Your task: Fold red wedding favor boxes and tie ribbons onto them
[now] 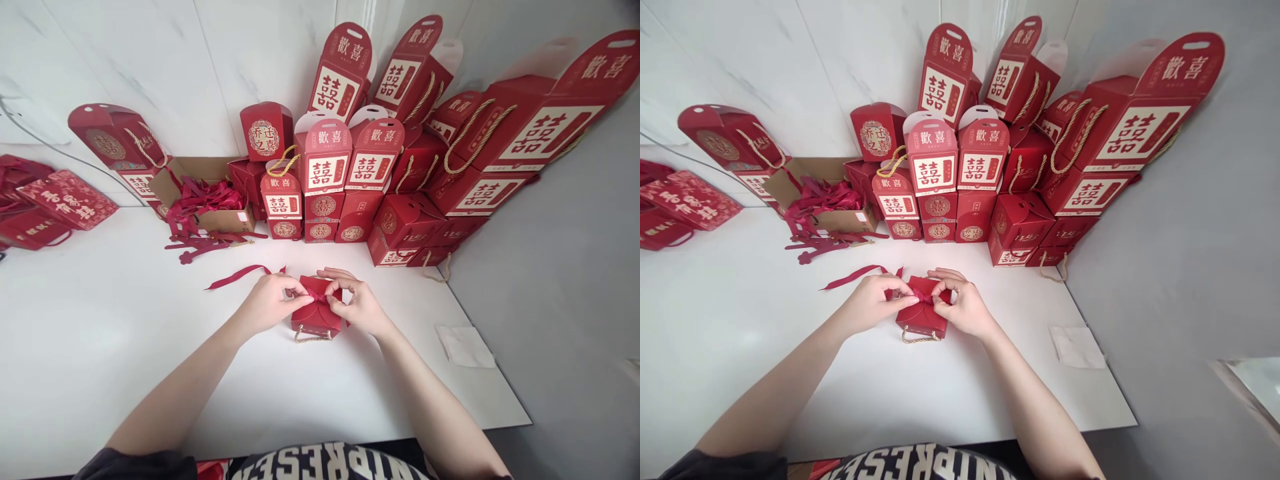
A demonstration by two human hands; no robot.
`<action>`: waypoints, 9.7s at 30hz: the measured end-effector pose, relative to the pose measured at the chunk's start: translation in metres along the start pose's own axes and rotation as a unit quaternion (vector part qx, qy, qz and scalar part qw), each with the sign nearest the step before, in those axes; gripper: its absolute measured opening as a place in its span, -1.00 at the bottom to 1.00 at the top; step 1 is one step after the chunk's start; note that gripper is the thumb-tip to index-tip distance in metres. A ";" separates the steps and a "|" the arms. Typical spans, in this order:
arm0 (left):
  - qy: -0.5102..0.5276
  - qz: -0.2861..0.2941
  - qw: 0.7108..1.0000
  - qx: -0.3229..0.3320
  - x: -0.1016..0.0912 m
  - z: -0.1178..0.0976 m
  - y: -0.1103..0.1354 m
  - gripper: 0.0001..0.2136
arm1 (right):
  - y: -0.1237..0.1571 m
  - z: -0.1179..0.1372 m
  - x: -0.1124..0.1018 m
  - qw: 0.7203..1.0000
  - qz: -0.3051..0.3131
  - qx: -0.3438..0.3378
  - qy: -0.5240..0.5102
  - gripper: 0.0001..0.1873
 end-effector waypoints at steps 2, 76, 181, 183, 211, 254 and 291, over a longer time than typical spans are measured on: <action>0.010 0.010 1.000 -0.018 -0.003 -0.001 0.001 -0.81 | 0.001 0.002 0.000 1.000 -0.017 0.002 0.005 -0.87; -0.040 0.029 0.997 -0.051 -0.008 -0.002 0.003 -0.82 | 0.006 0.006 -0.012 0.997 -0.030 0.027 0.060 -0.90; 0.204 0.070 0.971 0.105 0.012 0.042 -0.017 -0.65 | -0.002 -0.006 -0.012 0.992 0.101 0.032 -0.066 -0.64; 0.209 0.056 0.972 0.095 0.014 0.044 -0.017 -0.64 | -0.003 -0.007 -0.012 0.993 0.100 0.024 -0.058 -0.63; 0.104 -0.020 0.985 0.135 0.022 0.026 -0.010 -0.85 | -0.002 -0.007 -0.025 0.992 -0.098 0.076 0.022 -0.57; 0.130 0.141 0.975 0.111 -0.003 0.037 -0.012 -0.78 | -0.003 0.001 -0.023 0.972 0.129 -0.007 -0.197 -0.63; 0.082 0.298 0.945 -0.103 -0.023 0.015 0.013 -0.65 | -0.005 -0.011 -0.007 0.994 0.066 0.057 -0.071 -0.61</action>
Point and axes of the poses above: each hand's wrist, its own y-axis away from the middle knuckle, its own x-axis out of the palm, z = x × y, the point moved 1 cm from there along -y, towards the middle knuckle, and after that the axes turned 13 degrees about x, right-handed, at the moved point
